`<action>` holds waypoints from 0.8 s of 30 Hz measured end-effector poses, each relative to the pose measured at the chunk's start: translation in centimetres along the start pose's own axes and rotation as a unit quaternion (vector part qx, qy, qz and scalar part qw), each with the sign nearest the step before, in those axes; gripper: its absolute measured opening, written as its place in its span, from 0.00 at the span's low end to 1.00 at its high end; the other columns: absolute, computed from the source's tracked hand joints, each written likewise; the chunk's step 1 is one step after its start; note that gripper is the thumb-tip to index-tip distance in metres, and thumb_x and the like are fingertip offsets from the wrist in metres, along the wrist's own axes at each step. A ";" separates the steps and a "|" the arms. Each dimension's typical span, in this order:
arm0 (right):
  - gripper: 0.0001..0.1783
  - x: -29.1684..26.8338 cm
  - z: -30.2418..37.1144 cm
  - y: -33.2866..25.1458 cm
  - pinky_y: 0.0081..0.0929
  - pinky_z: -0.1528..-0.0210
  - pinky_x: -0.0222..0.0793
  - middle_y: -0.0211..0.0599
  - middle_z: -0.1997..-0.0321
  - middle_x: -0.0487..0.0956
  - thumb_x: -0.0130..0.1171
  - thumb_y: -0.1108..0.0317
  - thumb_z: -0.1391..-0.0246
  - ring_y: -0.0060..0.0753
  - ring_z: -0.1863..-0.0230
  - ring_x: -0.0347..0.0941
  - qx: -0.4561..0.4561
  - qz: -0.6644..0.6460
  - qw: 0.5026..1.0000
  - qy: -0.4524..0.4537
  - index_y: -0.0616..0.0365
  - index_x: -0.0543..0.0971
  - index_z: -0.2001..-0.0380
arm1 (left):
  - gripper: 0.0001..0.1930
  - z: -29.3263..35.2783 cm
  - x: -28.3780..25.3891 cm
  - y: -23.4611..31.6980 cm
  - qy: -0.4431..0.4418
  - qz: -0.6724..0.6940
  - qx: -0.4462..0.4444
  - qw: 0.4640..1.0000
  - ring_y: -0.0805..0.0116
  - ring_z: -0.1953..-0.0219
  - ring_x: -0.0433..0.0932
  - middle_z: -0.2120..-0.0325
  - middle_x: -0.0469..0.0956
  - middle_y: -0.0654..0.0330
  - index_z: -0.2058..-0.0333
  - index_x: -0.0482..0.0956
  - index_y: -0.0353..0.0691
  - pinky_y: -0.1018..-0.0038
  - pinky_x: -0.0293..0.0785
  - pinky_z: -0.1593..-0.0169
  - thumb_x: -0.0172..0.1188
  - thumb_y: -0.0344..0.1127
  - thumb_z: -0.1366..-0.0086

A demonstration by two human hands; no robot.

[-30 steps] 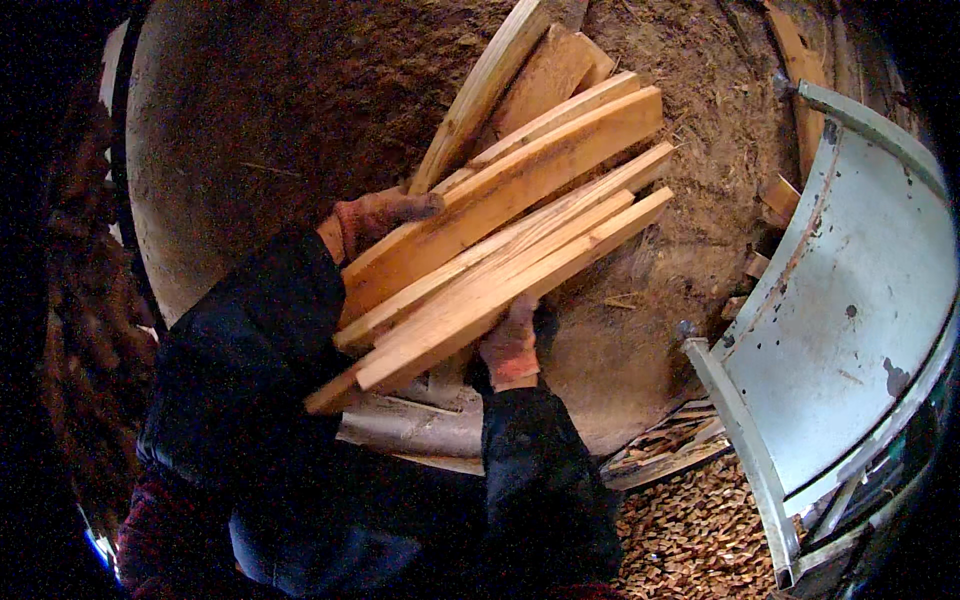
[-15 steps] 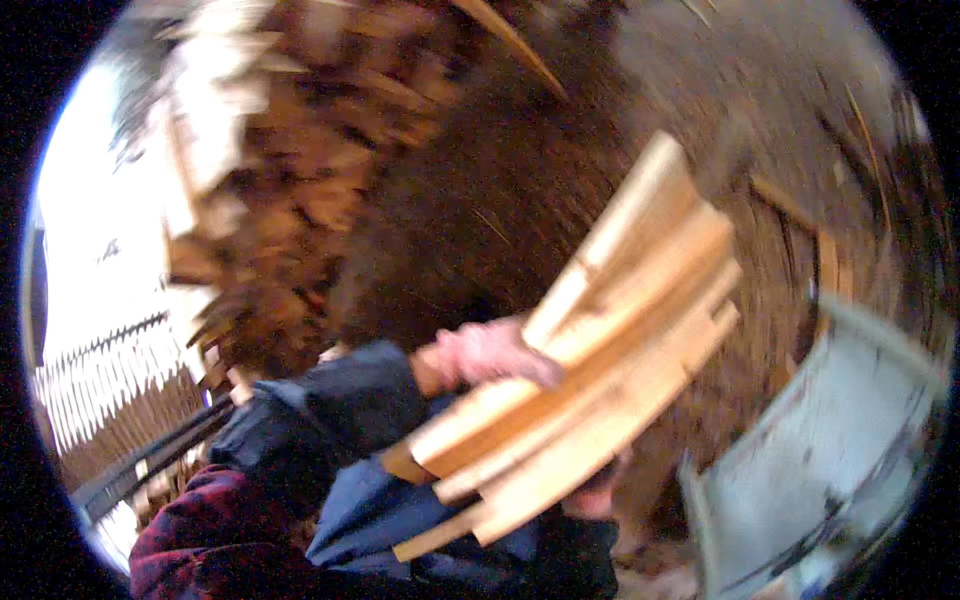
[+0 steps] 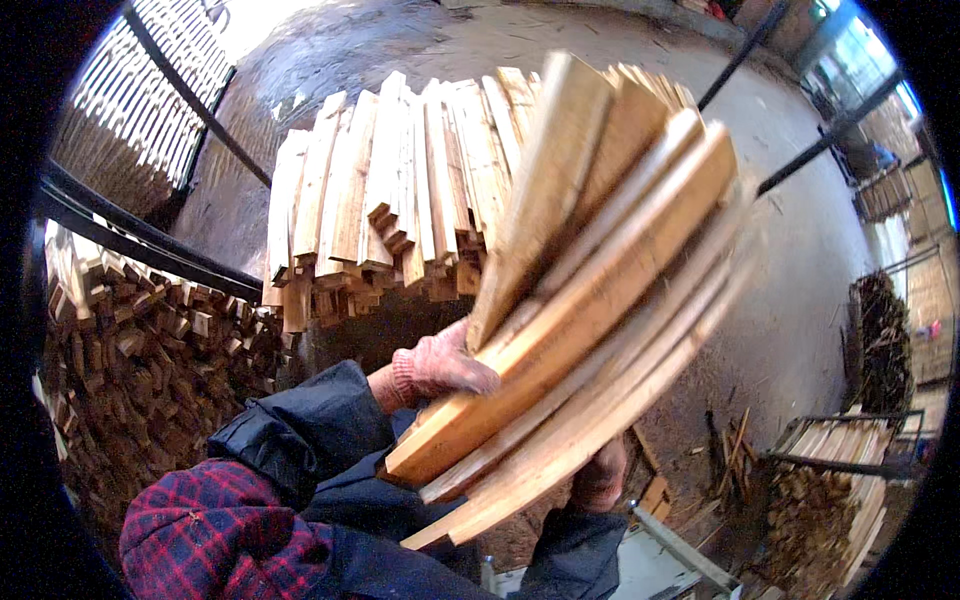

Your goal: The person picks up wooden planks from a pile on the floor and stacks them onto a metal rack. The person repeatedly bends down to gather planks and places them in an organized stack.

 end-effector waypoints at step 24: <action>0.54 14.6 -37.5 3.2 0.37 0.29 0.50 0.54 0.31 0.60 0.65 0.41 0.53 0.50 0.29 0.54 -0.026 0.463 0.884 -0.048 0.60 0.55 0.32 | 0.65 -21.9 -27.5 7.1 0.421 -0.291 -0.074 0.856 0.47 0.31 0.51 0.35 0.54 0.37 0.34 0.50 0.26 0.62 0.50 0.30 0.72 0.66 0.59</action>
Point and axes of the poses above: each hand's wrist, its own z-axis away from the middle knuckle, its own x-axis out of the palm, y = z × x, the point moved 9 cm from there along -z, towards the middle knuckle
